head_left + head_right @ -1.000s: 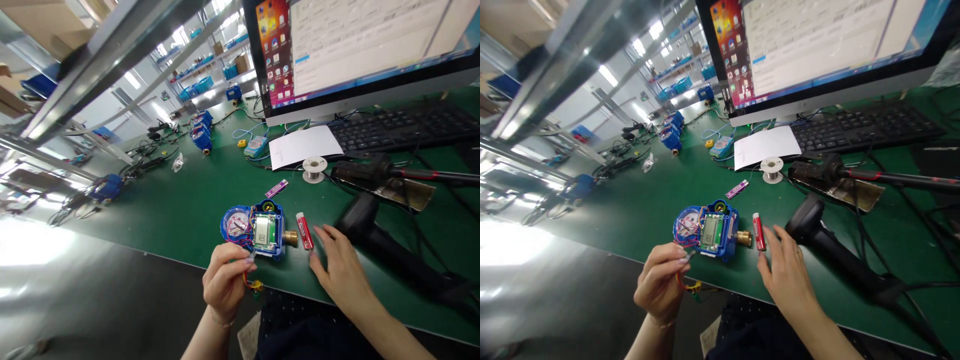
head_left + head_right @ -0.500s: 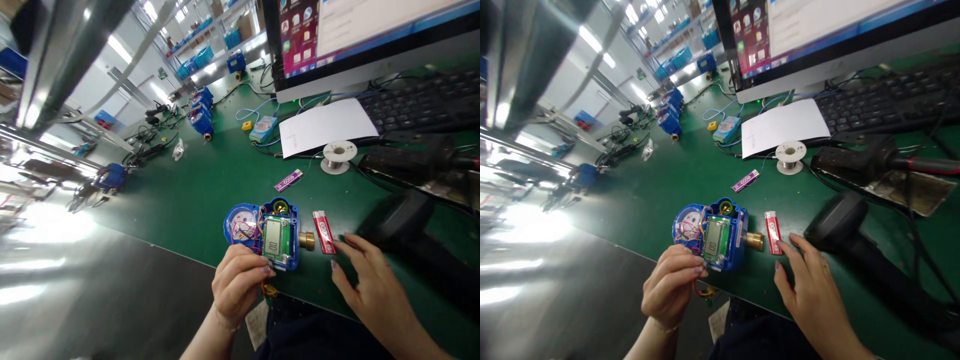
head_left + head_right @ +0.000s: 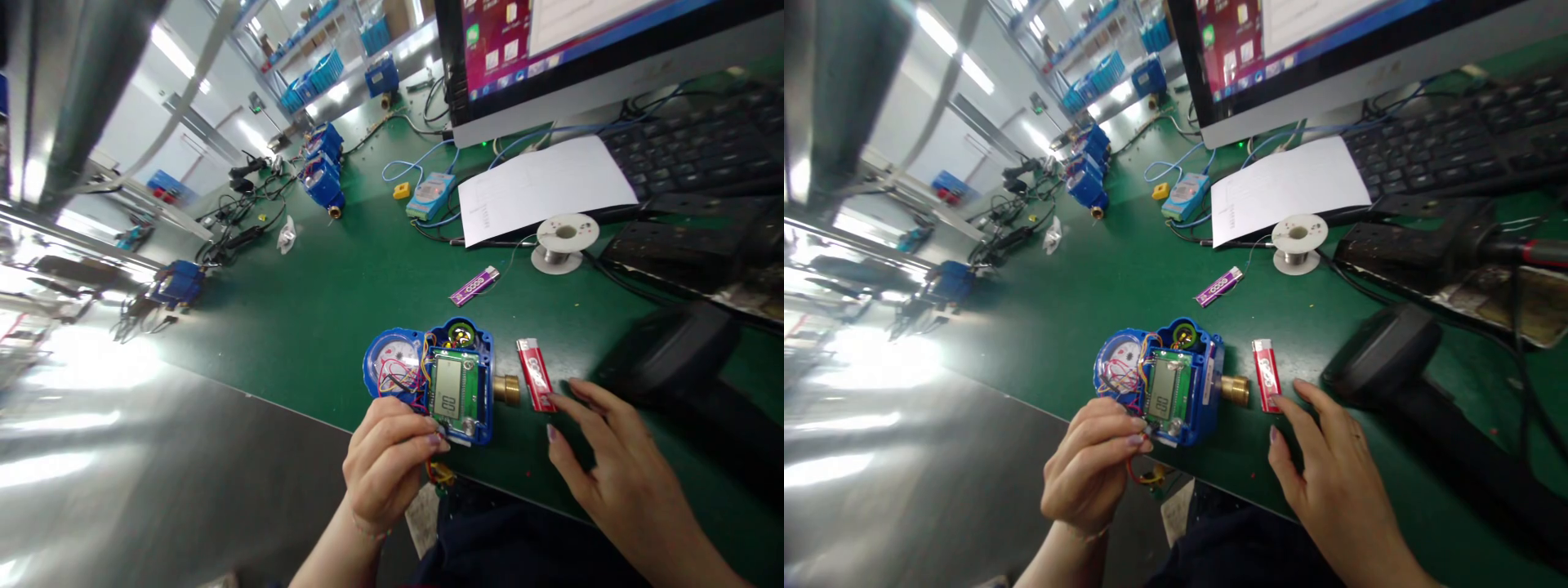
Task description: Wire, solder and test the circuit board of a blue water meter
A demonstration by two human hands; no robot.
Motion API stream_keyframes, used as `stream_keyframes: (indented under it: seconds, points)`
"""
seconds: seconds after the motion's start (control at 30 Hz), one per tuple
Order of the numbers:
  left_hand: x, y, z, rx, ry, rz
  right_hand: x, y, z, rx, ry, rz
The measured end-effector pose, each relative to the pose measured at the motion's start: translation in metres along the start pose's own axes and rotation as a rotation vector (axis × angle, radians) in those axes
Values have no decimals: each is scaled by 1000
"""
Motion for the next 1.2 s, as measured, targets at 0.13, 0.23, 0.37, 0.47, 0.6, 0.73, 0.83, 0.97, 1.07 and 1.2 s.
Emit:
stream_keyframes:
  seconds: [0.13,0.23,0.37,0.47,0.6,0.73,0.83,0.97,1.07,1.2]
  points:
    - [-2,0,-1,4,40,-9,0,0,0,5,9,0]
    - [-1,1,-1,-10,67,21,-1,1,1,7,19,-1]
    - [1,2,-1,-30,69,44,-1,2,1,15,18,-4]
    - [2,2,-1,-35,58,45,-2,1,1,9,18,4]
    - [3,2,0,-43,46,53,-2,1,1,10,19,-1]
    - [2,3,-1,-61,38,64,-2,1,2,20,19,2]
    - [0,2,-2,-68,55,89,-1,0,3,23,17,9]
    - [-4,1,-1,-60,82,100,-2,1,2,24,17,2]
    - [-4,-1,0,-53,90,91,-2,2,3,22,21,4]
    - [-4,-2,0,-64,81,66,-2,1,3,27,18,11]
Point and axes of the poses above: each hand's wrist, its own x-axis away from the middle knuckle, its own y-axis out of the back of the hand, z = x × y, the point moved 4 cm from there along -x, towards the middle knuckle, and after that the axes turned 2 degrees about -z, right-handed, at the moved point
